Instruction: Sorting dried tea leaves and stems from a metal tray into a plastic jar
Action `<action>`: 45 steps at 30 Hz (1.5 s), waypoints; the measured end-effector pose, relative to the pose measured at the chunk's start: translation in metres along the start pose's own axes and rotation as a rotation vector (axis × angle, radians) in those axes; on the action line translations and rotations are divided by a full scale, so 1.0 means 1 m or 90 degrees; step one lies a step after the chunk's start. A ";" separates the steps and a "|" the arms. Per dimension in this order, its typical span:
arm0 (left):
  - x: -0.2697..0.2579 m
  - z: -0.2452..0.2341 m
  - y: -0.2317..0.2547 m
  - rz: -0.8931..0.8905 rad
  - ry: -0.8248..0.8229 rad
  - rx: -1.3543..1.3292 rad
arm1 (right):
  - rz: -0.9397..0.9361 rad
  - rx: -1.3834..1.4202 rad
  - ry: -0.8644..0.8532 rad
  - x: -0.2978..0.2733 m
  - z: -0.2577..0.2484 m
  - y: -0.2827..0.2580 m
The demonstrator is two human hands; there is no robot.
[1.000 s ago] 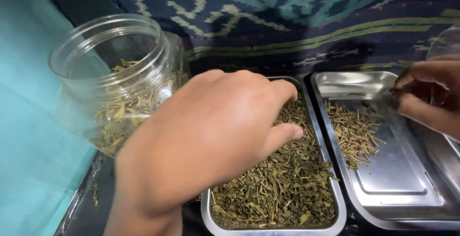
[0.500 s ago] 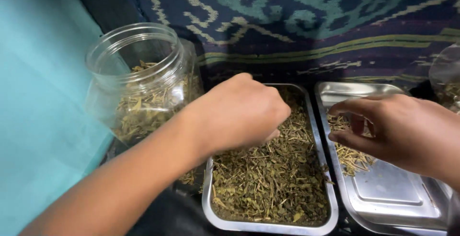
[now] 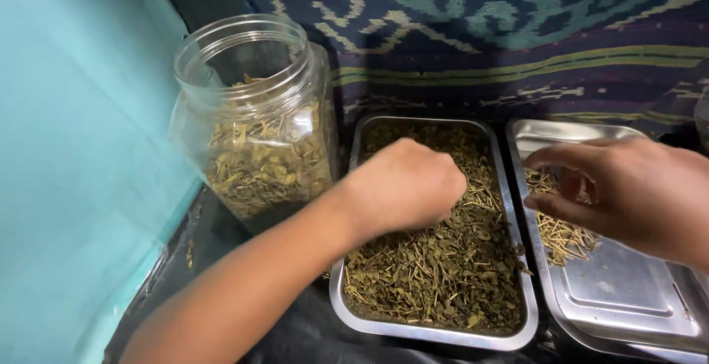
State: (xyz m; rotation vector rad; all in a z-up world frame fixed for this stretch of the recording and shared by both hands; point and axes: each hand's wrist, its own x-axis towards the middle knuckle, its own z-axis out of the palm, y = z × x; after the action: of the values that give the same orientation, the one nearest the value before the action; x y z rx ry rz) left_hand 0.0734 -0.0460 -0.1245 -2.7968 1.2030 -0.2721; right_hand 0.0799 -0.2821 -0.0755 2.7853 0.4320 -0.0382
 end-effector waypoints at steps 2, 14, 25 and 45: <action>0.002 0.004 0.007 -0.016 -0.054 -0.007 | 0.022 -0.003 -0.060 -0.004 -0.016 -0.013; 0.004 0.036 0.017 0.024 0.011 0.038 | 0.003 0.018 -0.139 -0.001 -0.021 -0.018; -0.003 -0.074 0.012 -0.008 0.037 -0.132 | -0.071 0.075 -0.124 -0.006 -0.013 -0.012; -0.016 -0.080 0.015 0.031 0.121 -0.122 | -0.357 0.294 0.424 -0.019 -0.001 -0.012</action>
State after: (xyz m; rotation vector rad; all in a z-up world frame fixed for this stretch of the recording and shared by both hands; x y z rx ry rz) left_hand 0.0356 -0.0452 -0.0507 -2.9540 1.4048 -0.4501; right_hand 0.0584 -0.2762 -0.0767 2.9372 1.5214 0.7649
